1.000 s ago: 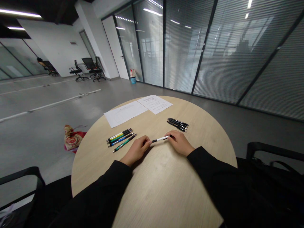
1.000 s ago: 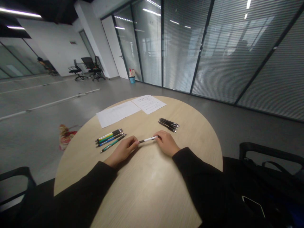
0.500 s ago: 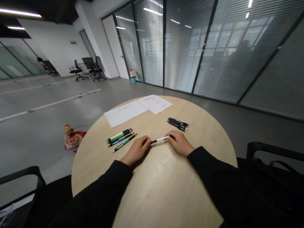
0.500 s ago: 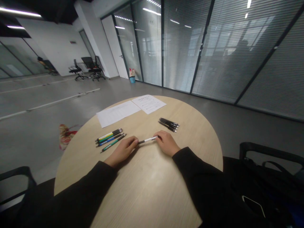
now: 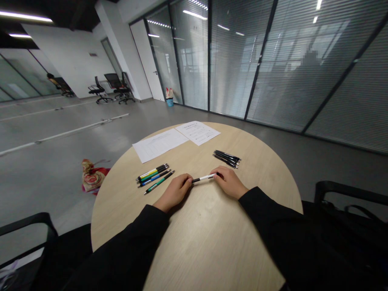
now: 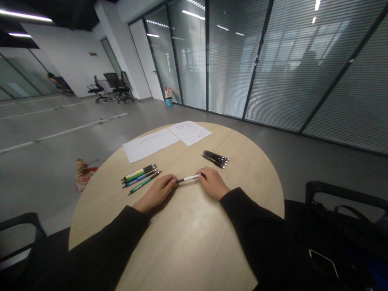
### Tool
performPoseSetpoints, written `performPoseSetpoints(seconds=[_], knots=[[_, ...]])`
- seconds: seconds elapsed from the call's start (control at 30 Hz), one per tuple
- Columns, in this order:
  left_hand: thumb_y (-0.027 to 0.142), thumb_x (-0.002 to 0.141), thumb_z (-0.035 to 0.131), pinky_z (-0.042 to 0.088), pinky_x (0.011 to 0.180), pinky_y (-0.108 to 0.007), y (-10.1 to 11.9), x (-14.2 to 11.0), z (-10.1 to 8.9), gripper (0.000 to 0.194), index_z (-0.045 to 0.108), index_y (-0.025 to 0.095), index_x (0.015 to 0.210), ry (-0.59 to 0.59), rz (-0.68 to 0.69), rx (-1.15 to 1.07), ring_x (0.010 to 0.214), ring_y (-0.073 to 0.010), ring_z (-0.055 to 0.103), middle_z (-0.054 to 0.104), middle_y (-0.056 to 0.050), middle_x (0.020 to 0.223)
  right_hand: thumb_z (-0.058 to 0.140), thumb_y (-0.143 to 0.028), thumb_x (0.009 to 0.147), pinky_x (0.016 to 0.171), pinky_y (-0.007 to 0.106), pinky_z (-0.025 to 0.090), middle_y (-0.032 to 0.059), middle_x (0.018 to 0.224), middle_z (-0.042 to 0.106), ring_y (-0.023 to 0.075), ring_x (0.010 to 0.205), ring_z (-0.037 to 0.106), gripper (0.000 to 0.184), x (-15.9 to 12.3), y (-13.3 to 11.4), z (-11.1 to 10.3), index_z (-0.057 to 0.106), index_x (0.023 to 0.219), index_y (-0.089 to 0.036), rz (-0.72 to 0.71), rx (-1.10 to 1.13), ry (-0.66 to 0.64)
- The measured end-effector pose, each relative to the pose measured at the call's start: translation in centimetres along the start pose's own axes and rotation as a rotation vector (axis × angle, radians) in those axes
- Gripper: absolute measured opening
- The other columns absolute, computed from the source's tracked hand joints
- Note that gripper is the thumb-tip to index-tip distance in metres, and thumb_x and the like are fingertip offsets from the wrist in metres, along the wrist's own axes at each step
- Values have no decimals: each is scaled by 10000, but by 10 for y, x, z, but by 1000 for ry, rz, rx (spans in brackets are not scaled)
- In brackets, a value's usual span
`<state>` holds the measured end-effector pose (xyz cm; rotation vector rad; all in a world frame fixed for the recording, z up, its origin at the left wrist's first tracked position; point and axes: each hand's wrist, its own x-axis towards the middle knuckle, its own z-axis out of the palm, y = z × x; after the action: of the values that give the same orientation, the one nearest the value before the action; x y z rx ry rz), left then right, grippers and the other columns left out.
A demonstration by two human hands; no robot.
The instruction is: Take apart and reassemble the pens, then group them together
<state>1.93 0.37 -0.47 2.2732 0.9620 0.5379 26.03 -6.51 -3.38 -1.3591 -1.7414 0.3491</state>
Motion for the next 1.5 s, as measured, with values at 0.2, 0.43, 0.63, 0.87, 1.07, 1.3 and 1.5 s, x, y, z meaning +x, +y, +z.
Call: performPoseSetpoints(seconds=[0.2, 0.43, 0.63, 0.87, 1.07, 1.3, 1.5], knots=[[409, 944, 467, 441, 726, -317, 0, 0, 0, 304, 657, 185, 866, 1, 10, 17, 807, -219, 610, 697, -72, 862, 562, -142, 925, 788, 321, 455, 56, 896, 689, 185, 810, 599, 163, 0, -1, -1, 719, 948, -179, 10, 0, -5], [388, 940, 478, 437, 722, -312, 1, 0, 0, 276, 650, 184, 869, -8, 13, 30, 803, -216, 610, 696, -72, 867, 569, -138, 925, 785, 316, 450, 57, 903, 690, 182, 807, 597, 160, 0, -2, -1, 720, 961, -176, 17, -1, -13], [387, 937, 483, 434, 717, -316, 2, -1, 0, 276, 652, 183, 859, -6, 21, 40, 787, -216, 609, 694, -72, 854, 569, -129, 923, 779, 309, 445, 52, 890, 688, 179, 805, 593, 161, 0, -3, -2, 720, 953, -177, 18, 1, -14], [377, 943, 463, 434, 718, -317, 5, -1, 0, 286, 646, 175, 858, -10, 20, 63, 792, -216, 609, 693, -74, 863, 565, -125, 921, 775, 307, 443, 57, 883, 686, 178, 801, 590, 162, 0, -2, -1, 719, 951, -167, 17, -6, -24], [366, 951, 461, 439, 730, -315, 2, -1, 0, 276, 649, 176, 881, -12, 23, 67, 808, -216, 614, 698, -74, 880, 570, -124, 919, 774, 306, 444, 57, 894, 690, 181, 808, 596, 160, 0, -3, -1, 720, 954, -170, 25, -10, -25], [356, 945, 479, 432, 706, -305, 1, 0, 0, 259, 653, 176, 879, -10, 22, 61, 781, -204, 601, 689, -62, 857, 574, -125, 919, 789, 302, 449, 53, 904, 696, 177, 820, 602, 159, 0, -2, -1, 722, 956, -172, 30, -7, -18], [320, 911, 545, 414, 691, -291, 0, -1, -1, 183, 657, 176, 924, -22, 32, 4, 752, -185, 579, 664, -39, 832, 567, -122, 921, 798, 311, 455, 57, 902, 697, 180, 823, 605, 166, 0, -3, -1, 722, 953, -171, 26, -5, -11]])
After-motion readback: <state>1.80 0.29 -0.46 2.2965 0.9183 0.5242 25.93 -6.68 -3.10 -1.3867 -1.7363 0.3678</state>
